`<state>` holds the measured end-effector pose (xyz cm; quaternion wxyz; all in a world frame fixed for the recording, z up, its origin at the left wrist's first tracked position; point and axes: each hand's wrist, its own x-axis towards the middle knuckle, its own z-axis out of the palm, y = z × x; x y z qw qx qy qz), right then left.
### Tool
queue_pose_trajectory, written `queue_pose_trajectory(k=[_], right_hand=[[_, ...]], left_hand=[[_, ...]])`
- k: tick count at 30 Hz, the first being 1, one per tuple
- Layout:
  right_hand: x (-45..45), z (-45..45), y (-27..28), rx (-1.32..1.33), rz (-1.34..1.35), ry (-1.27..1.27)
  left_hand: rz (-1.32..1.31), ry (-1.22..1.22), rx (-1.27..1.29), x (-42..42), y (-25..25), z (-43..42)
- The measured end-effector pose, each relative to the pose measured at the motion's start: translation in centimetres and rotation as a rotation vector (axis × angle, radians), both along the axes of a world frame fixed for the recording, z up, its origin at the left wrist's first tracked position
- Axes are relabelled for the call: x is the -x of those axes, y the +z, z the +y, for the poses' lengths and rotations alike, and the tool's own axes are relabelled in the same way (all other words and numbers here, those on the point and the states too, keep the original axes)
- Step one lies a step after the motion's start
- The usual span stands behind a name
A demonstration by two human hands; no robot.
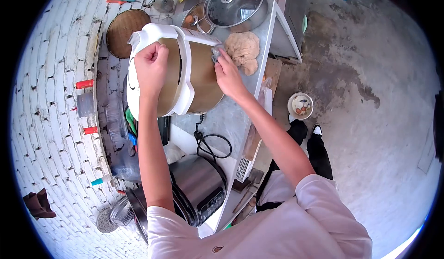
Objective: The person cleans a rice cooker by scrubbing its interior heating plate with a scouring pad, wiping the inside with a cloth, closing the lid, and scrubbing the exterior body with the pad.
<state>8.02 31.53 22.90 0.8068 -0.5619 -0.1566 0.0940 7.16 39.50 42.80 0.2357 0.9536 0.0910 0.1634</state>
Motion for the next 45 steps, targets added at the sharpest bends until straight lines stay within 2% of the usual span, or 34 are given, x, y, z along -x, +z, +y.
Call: queue_pose_trajectory(k=[2, 4, 6, 7, 9, 11, 14, 15, 16, 18, 22, 24, 26, 28, 31, 32, 33, 34, 35, 36, 37, 38, 40, 44, 45], right_hand=[[3.1, -0.5, 0.1, -0.001, 0.052, -0.12], [3.7, -0.6, 1.7, 0.028, -0.031, -0.11], [3.5, -1.1, 4.5, 0.007, -0.293, -0.055], [3.0, -1.2, 5.6, -0.086, -0.23, -0.079], [1.9, -0.5, 3.5, -0.011, -0.138, -0.108], [2.1, -0.5, 0.5, 0.154, 0.062, -0.111], [2.9, -0.7, -0.5, 0.293, -0.053, -0.158], [2.5, -1.7, 1.9, 0.181, 0.099, 0.002], [2.1, -1.9, 3.3, 0.183, 0.081, 0.036], [0.8, -1.4, 5.1, 0.052, -0.196, -0.097], [-1.9, -1.8, 2.6, 0.243, -0.211, -0.101], [-2.9, -2.9, 1.9, 0.284, -0.182, 0.042], [-4.6, -4.3, 0.6, 0.353, -0.158, 0.209], [-5.4, -5.0, -1.1, 0.117, 0.089, 0.487], [-9.0, -5.7, 1.9, 0.064, 0.163, 0.61], [-10.0, -6.0, 3.8, 0.028, 0.231, 0.676], [-11.6, -5.4, 5.5, 0.009, 0.288, 0.69], [-13.4, -3.7, 5.8, -0.011, 0.351, 0.668], [-15.1, -2.5, 7.0, 0.0, 0.303, 0.605], [-16.2, -2.2, 10.0, -0.007, 0.308, 0.539], [-18.1, 0.3, 9.3, -0.099, 0.301, 0.602], [-18.8, 0.5, 11.7, -0.098, 0.36, 0.636], [-21.3, 4.1, 10.8, -0.044, 0.454, 0.794], [-22.2, 7.4, 9.7, -0.041, 0.546, 0.846], [-21.8, 7.3, 9.8, 0.048, 0.557, 0.814]], left_hand=[[-0.007, -0.016, -0.002, 0.0, -0.3, 0.5], [0.007, -0.008, 0.04, 0.0, -0.2, 0.6], [0.003, -0.001, 0.057, 0.2, -0.1, 0.3], [-0.003, 0.007, 0.089, 0.4, 0.0, 0.0], [-0.028, 0.0, 0.152, 0.0, 0.2, 0.0], [-0.007, 0.035, 0.07, 0.2, 0.1, -0.2], [-0.001, 0.054, 0.009, 0.2, 0.2, -0.3], [-0.015, 0.086, 0.016, 0.4, 0.4, -0.6], [-0.002, 0.089, -0.014, 0.5, 0.5, -1.1], [0.023, 0.088, -0.108, 0.4, 1.0, -1.0], [0.023, 0.145, -0.207, 0.7, 1.7, -2.0], [0.008, 0.186, -0.254, 0.3, 2.0, -2.8], [0.035, 0.343, -0.211, 0.5, 2.2, -3.9], [0.037, 0.465, -0.231, 0.5, 2.0, -4.4], [-0.092, 0.502, -0.361, -0.2, 0.8, -4.7], [-0.086, 0.505, -0.524, -0.3, 0.7, -4.9], [-0.069, 0.506, -0.688, -0.2, 0.4, -5.1], [-0.069, 0.522, -0.693, -0.1, -0.1, -5.7], [-0.051, 0.582, -0.74, -0.2, -0.6, -6.3], [-0.033, 0.641, -0.786, -0.2, -1.1, -6.8], [0.05, 0.687, -0.805, 0.2, -1.6, -7.0], [0.048, 0.707, -0.806, 0.5, -1.9, -6.7], [0.033, 0.667, -0.806, 1.3, -2.6, -6.2], [0.104, 0.645, -0.836, 2.2, -3.0, -5.4], [0.109, 0.649, -0.858, 2.3, -3.1, -5.5]])
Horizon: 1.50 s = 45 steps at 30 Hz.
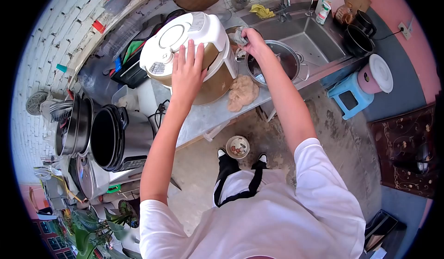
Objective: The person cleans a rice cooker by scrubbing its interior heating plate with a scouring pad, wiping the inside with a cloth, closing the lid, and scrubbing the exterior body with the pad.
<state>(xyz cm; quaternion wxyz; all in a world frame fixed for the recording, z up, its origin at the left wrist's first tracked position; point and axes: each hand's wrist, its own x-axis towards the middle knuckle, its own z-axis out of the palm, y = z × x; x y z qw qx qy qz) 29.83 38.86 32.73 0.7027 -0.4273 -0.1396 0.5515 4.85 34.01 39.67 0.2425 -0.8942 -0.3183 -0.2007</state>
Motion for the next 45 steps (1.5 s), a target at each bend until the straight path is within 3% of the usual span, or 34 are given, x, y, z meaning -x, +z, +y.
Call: queue_pose_trajectory(k=[2, 10, 14, 21, 25, 31, 34, 37, 38, 41, 45], right_hand=[[0.9, -0.4, 0.1, 0.1, -0.093, 0.015], [3.5, -5.3, 0.1, 0.047, -0.205, 0.069], [4.8, -9.2, -1.5, -0.043, -0.028, 0.097], [7.8, -17.0, -3.3, 0.035, -0.006, 0.075], [10.0, -18.8, -7.6, 0.098, -0.012, 0.128], [12.7, -20.1, -8.0, 0.168, 0.111, 0.1], [13.3, -20.1, -8.3, 0.125, 0.17, 0.059], [14.1, -19.6, -9.6, 0.112, 0.12, 0.074], [14.4, -19.6, -9.5, 0.102, 0.168, 0.057], [15.6, -19.6, -9.6, 0.105, 0.159, 0.039], [15.8, -19.7, -8.7, 0.081, 0.139, -0.056]], left_hand=[[-0.004, 0.004, 0.017, 0.4, 0.0, -0.2], [-0.022, -0.072, 0.099, 3.2, 0.7, -0.3], [-0.002, -0.166, 0.151, 5.5, 1.7, -0.5], [0.072, -0.228, 0.154, 11.6, 1.8, 0.4], [0.125, -0.187, 0.151, 14.9, 1.6, 0.9], [0.178, -0.205, 0.21, 20.3, 1.6, 2.3], [0.183, -0.185, 0.369, 23.1, 1.7, 3.3], [0.254, -0.056, 0.374, 21.5, 2.3, 1.1], [0.179, -0.161, 0.335, 21.7, 1.8, 1.1], [0.172, -0.099, 0.352, 21.8, 1.9, -0.1], [0.295, -0.007, 0.342, 17.7, 5.6, -4.8]])
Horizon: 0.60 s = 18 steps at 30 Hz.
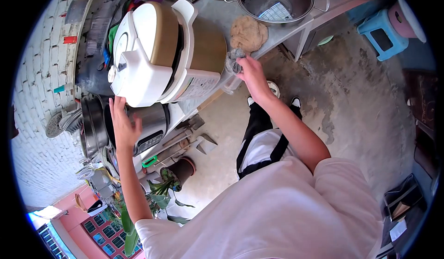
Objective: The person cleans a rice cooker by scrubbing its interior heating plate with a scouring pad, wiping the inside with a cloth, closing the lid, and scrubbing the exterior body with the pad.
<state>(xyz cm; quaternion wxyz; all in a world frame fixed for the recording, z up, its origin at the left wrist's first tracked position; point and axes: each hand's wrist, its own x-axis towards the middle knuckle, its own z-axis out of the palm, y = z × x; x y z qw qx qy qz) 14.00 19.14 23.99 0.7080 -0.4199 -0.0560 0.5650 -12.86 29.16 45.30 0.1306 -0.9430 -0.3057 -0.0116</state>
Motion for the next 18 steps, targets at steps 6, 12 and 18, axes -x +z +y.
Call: queue_pose_trajectory(k=[6, 12, 18], right_hand=[[-1.4, 1.5, 2.3, -0.046, -0.098, -0.184], [2.1, 6.0, 4.9, -0.436, -0.684, -0.439], [2.6, 4.9, -0.5, -0.034, -0.527, -0.104]], left_hand=[[-0.192, -0.162, -0.222, -7.5, 4.2, -3.5], [-0.299, -0.226, 0.137, -20.1, 3.6, 3.6], [-0.184, -0.146, -0.012, -22.2, -2.3, 5.1]])
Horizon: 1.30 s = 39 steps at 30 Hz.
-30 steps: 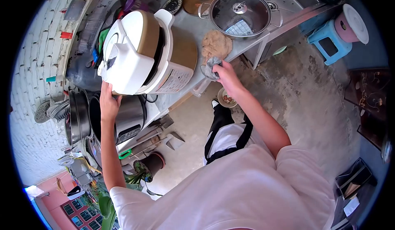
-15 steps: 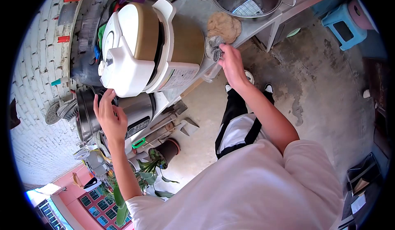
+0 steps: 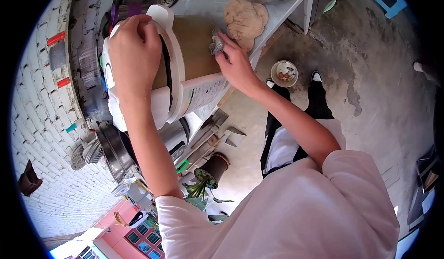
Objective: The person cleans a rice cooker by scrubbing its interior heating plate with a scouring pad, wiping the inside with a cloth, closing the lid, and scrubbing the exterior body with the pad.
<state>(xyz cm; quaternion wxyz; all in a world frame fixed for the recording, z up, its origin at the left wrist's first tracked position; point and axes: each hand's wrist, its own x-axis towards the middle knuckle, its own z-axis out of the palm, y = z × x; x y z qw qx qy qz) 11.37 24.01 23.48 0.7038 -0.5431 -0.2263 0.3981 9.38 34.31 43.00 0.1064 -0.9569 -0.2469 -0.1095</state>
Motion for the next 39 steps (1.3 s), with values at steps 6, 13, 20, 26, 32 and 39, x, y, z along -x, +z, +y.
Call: queue_pose_trajectory(k=[6, 13, 20, 26, 32, 39], right_hand=[[1.5, -1.2, 4.5, -0.44, -0.334, 0.021], [2.8, -1.0, 1.4, -0.222, -0.233, -0.073], [2.0, -1.8, -1.8, -0.287, -0.211, -0.156], [2.8, -2.1, 3.2, -0.346, -0.25, -0.196], [2.8, -3.2, -0.5, -0.264, -0.394, -0.172], [3.5, -3.2, 1.4, -0.382, -0.428, -0.191]], left_hand=[[-0.015, 0.088, 0.04, -0.3, 0.1, -0.2], [0.028, 0.213, 0.058, -0.3, 0.4, -0.2], [-0.026, 0.173, 0.062, 0.3, 0.1, 0.6], [-0.026, 0.244, 0.102, 0.2, 0.2, 0.3], [-0.036, 0.258, 0.117, 0.1, 0.4, 0.1], [-0.042, 0.213, 0.098, 0.2, 0.1, 0.8]])
